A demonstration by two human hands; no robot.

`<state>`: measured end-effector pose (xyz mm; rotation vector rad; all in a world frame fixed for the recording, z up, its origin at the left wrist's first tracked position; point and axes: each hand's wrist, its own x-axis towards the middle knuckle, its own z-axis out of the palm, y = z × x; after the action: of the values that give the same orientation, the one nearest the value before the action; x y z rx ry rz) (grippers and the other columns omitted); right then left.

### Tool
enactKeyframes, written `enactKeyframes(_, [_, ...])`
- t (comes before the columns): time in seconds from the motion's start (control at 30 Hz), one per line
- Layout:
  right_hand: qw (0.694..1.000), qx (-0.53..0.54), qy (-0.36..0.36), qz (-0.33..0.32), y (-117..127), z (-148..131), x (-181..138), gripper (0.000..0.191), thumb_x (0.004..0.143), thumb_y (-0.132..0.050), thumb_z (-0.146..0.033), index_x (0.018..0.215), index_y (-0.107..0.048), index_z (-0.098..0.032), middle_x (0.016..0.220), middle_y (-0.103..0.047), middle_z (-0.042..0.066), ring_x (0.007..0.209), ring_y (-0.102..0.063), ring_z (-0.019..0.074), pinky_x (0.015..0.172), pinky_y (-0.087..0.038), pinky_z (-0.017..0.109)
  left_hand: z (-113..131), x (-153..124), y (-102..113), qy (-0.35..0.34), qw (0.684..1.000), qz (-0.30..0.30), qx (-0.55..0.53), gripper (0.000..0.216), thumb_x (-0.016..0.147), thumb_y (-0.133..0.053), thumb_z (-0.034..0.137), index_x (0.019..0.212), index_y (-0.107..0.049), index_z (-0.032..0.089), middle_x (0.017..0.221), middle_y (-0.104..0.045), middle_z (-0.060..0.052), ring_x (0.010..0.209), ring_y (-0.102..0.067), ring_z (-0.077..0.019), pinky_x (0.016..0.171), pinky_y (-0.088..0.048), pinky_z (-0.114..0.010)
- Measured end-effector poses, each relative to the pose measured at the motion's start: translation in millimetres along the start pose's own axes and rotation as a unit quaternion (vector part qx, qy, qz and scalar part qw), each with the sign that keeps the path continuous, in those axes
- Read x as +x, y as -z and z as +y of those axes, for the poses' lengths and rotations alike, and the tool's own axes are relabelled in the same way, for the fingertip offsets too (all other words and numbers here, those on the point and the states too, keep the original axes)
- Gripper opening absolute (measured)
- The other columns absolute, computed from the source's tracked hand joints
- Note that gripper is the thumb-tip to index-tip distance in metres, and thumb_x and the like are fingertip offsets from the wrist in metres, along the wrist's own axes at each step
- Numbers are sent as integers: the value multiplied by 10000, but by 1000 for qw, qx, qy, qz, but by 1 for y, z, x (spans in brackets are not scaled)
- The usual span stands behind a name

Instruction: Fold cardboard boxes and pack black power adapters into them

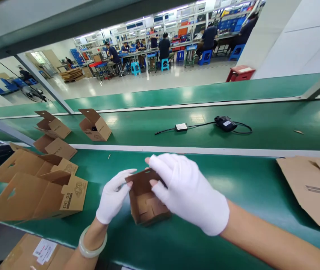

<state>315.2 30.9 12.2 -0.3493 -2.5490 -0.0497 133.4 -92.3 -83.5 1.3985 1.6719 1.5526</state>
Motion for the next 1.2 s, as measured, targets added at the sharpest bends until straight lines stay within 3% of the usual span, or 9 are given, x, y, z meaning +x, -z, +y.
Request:
enactKeyframes(0.17, [988,-106,-112,1,-11,81,10,363,875,-461,-255,1209,-512,-123,1109,-612,108,952,-593,240,784,-457,348,-22,20,27,94,994,55,-20,199,874,-548,309,952,-694,198,1167,-628,-50,1131,-551,-198,1017,-412,-329])
enactKeyframes(0.3, [929,-156,-291,-166,-32,173,-7,505,925,-345,-431,1291,-442,-97,1247,-533,196,1053,-551,362,691,-398,401,-39,28,51,116,987,106,-45,265,867,-564,346,1082,-627,204,1206,-611,-56,1180,-532,-216,1099,-333,-389])
enactKeyframes(0.4, [881,-148,-379,-243,-44,232,-24,634,938,-160,-553,1299,-401,-92,1246,-492,253,1028,-528,414,652,-324,431,-43,31,62,69,991,114,6,437,841,-595,345,1255,-507,237,1302,-546,-74,1286,-438,-251,1143,-263,-462])
enactKeyframes(0.47, [868,-137,-411,-243,-52,261,-32,688,918,-131,-610,1260,-413,-84,1222,-479,275,1022,-508,428,672,-310,453,-38,34,65,27,992,105,60,493,831,-597,338,1299,-466,257,1343,-503,-87,1289,-432,-273,1080,-378,-461])
enactKeyframes(0.67, [810,-133,-534,-203,-107,322,-29,693,794,-468,-627,1167,-455,-43,1117,-490,302,935,-525,403,697,-366,465,-8,59,65,-131,931,12,340,453,831,-551,219,1279,-497,253,1285,-531,-108,1170,-526,-288,971,-476,-490])
enactKeyframes(0.83, [819,-44,-545,-177,-125,338,-24,763,843,-335,-643,1252,-402,-3,1091,-498,313,910,-513,363,740,-365,480,11,88,56,-261,850,-9,458,229,825,-453,148,1015,-564,209,981,-661,-110,881,-646,-250,723,-568,-414])
enactKeyframes(1.0, [816,92,-553,-141,-105,311,-20,743,821,-374,-672,1198,-529,-50,1090,-549,259,945,-522,317,817,-373,443,5,88,55,-253,826,6,504,236,806,-444,91,992,-565,170,927,-665,-107,846,-634,-244,704,-545,-406])
enactKeyframes(1.1, [780,206,-583,-98,-87,279,-25,749,825,-444,-630,1294,-471,-47,1131,-565,247,1002,-560,292,840,-411,381,-3,82,59,-230,829,14,509,254,802,-465,47,1008,-573,149,973,-657,-103,926,-600,-256,787,-503,-431])
enactKeyframes(1.2, [705,363,-608,-17,-54,249,-45,772,849,-460,-586,1379,-380,-30,1220,-525,286,1048,-587,292,850,-447,354,-1,81,62,-168,845,15,507,179,816,-477,66,923,-590,156,886,-650,-58,833,-583,-209,731,-474,-367])
